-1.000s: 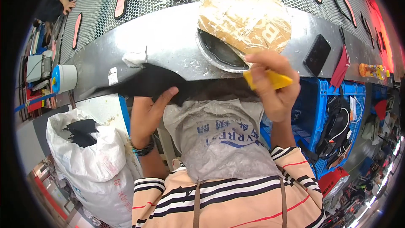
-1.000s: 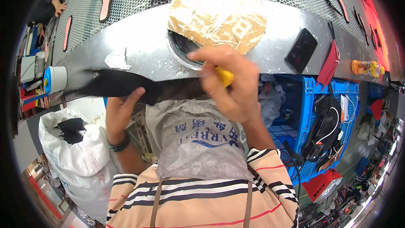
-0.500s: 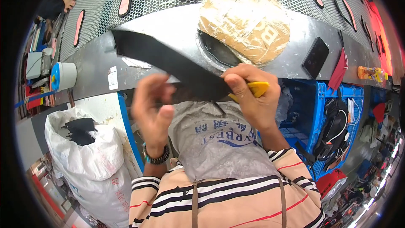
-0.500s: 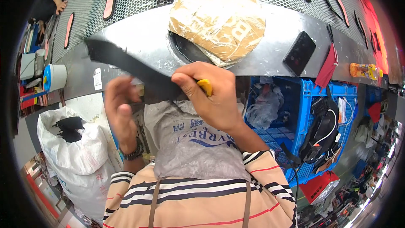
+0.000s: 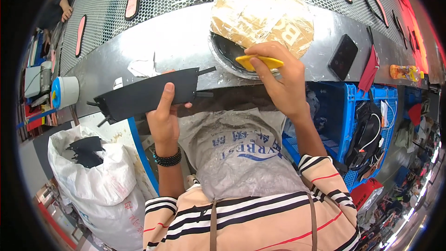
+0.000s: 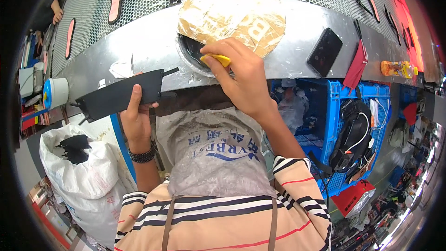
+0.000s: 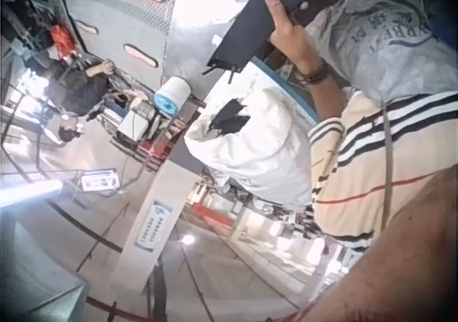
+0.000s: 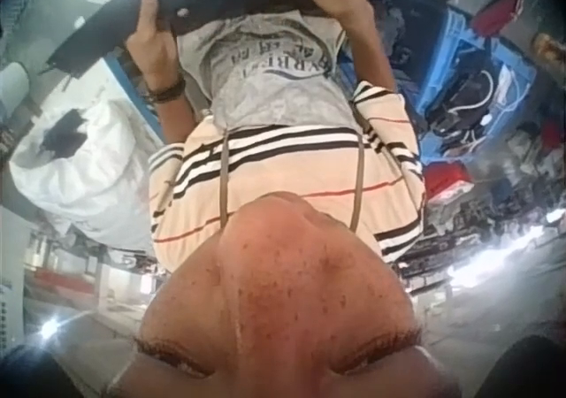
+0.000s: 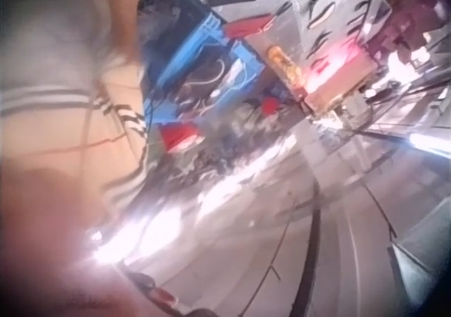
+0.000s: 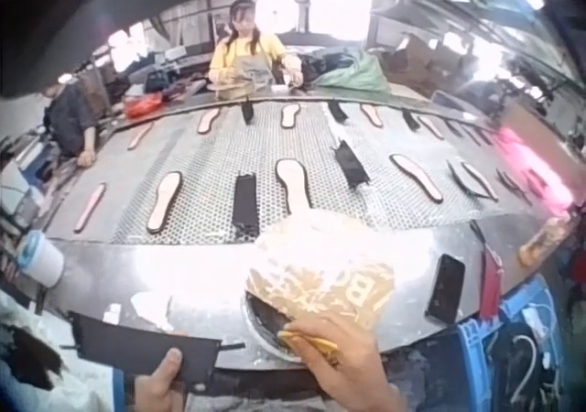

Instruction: Applying glue to black shoe components using a yellow spreader tool.

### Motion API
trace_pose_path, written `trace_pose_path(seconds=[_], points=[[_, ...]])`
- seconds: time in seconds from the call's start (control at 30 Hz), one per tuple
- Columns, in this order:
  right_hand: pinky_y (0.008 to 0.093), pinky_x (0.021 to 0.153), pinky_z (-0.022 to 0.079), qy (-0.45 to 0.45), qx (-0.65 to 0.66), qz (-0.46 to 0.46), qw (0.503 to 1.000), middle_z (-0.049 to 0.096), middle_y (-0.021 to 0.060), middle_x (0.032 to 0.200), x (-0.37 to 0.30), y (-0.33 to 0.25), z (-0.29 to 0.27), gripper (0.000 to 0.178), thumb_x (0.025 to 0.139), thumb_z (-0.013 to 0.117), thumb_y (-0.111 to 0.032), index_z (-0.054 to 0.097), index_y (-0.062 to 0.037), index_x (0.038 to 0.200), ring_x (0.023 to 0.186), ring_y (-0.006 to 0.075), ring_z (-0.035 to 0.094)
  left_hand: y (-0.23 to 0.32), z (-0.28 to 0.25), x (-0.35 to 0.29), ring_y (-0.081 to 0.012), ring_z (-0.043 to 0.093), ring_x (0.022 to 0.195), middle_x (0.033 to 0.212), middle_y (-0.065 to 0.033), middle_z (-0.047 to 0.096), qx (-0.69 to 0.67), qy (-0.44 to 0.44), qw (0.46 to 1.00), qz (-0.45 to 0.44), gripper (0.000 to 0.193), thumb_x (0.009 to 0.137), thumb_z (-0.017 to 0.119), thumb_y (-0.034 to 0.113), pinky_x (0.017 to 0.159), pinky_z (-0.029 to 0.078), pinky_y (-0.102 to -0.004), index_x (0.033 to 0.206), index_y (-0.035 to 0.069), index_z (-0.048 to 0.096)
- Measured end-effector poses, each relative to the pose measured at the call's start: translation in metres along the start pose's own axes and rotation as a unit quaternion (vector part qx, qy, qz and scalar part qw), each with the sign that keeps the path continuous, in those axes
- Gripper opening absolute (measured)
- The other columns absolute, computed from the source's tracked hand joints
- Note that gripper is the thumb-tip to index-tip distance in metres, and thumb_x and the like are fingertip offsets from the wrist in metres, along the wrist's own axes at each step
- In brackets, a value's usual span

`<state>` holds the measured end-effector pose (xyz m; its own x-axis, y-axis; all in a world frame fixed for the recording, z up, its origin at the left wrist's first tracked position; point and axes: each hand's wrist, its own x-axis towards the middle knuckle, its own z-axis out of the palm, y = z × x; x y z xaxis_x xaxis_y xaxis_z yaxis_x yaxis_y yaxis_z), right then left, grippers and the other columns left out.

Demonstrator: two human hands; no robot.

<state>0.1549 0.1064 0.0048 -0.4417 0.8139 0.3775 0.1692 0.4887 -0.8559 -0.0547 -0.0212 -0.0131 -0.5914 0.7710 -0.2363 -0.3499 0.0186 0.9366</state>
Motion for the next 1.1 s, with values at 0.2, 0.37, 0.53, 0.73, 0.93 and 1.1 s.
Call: trace_pose_path(seconds=[0.2, 0.37, 0.53, 0.73, 0.93, 1.1], points=[[0.035, 0.075, 0.051, -0.002, -0.059, -0.03, 0.998, 0.068, 0.0127, 0.091, 0.002, 0.012, 0.009, 0.014, 0.084, 0.069, 0.001, 0.068, -0.0018, 0.098, 0.084, 0.028, 0.066, -0.012, 0.009, 0.0, -0.0193, 0.068, 0.077, 0.098, -0.0123, 0.068, -0.029, 0.024, 0.999, -0.004, 0.018, 0.096, 0.064, 0.013, 0.06, 0.058, -0.0305, 0.105, -0.004, 0.064], [0.0348, 0.075, 0.051, 0.036, -0.021, -0.02, 0.999, 0.069, 0.0136, 0.093, 0.001, 0.013, 0.013, 0.013, 0.084, 0.069, 0.0, 0.068, -0.0012, 0.097, 0.083, 0.0289, 0.067, -0.014, 0.015, -0.002, -0.0203, 0.068, 0.073, 0.095, -0.0131, 0.069, -0.011, 0.035, 0.999, -0.018, 0.021, 0.096, 0.064, 0.011, 0.061, 0.058, -0.0299, 0.108, -0.006, 0.064], [0.0298, 0.079, 0.052, 0.058, 0.152, 0.14, 0.977, 0.07, 0.0111, 0.094, -0.003, 0.015, 0.008, 0.008, 0.09, 0.067, -0.003, 0.068, 0.002, 0.096, 0.088, 0.0192, 0.068, -0.015, 0.013, 0.001, -0.0205, 0.068, 0.072, 0.095, -0.0137, 0.069, 0.008, 0.033, 0.999, -0.003, 0.026, 0.096, 0.064, 0.012, 0.061, 0.058, -0.0294, 0.114, -0.008, 0.063], [0.0273, 0.079, 0.052, 0.089, 0.233, 0.099, 0.963, 0.07, 0.0106, 0.096, -0.003, -0.003, 0.015, 0.011, 0.092, 0.066, -0.005, 0.068, 0.001, 0.101, 0.089, 0.0163, 0.067, -0.011, 0.019, -0.004, -0.0178, 0.067, 0.074, 0.099, -0.0135, 0.069, 0.03, -0.02, 0.999, -0.012, 0.029, 0.096, 0.065, 0.012, 0.061, 0.059, -0.028, 0.119, -0.006, 0.062], [0.0316, 0.071, 0.052, 0.004, 0.051, -0.078, 0.996, 0.069, 0.0123, 0.091, -0.008, -0.004, 0.016, 0.018, 0.082, 0.074, -0.003, 0.069, -0.0018, 0.1, 0.079, 0.0247, 0.066, -0.01, 0.026, -0.005, -0.0158, 0.067, 0.079, 0.101, -0.0121, 0.069, 0.028, -0.028, 0.999, -0.003, 0.028, 0.096, 0.064, 0.012, 0.061, 0.059, -0.0274, 0.118, -0.006, 0.064], [0.0339, 0.07, 0.052, -0.126, 0.072, -0.151, 0.978, 0.072, 0.0094, 0.092, -0.001, -0.01, 0.004, 0.022, 0.074, 0.078, -0.004, 0.071, -0.0038, 0.095, 0.083, 0.0244, 0.068, -0.015, 0.031, -0.003, -0.0149, 0.067, 0.077, 0.102, -0.0102, 0.069, 0.041, 0.001, 0.999, 0.021, 0.025, 0.096, 0.065, 0.011, 0.057, 0.058, -0.0268, 0.116, -0.004, 0.065]])
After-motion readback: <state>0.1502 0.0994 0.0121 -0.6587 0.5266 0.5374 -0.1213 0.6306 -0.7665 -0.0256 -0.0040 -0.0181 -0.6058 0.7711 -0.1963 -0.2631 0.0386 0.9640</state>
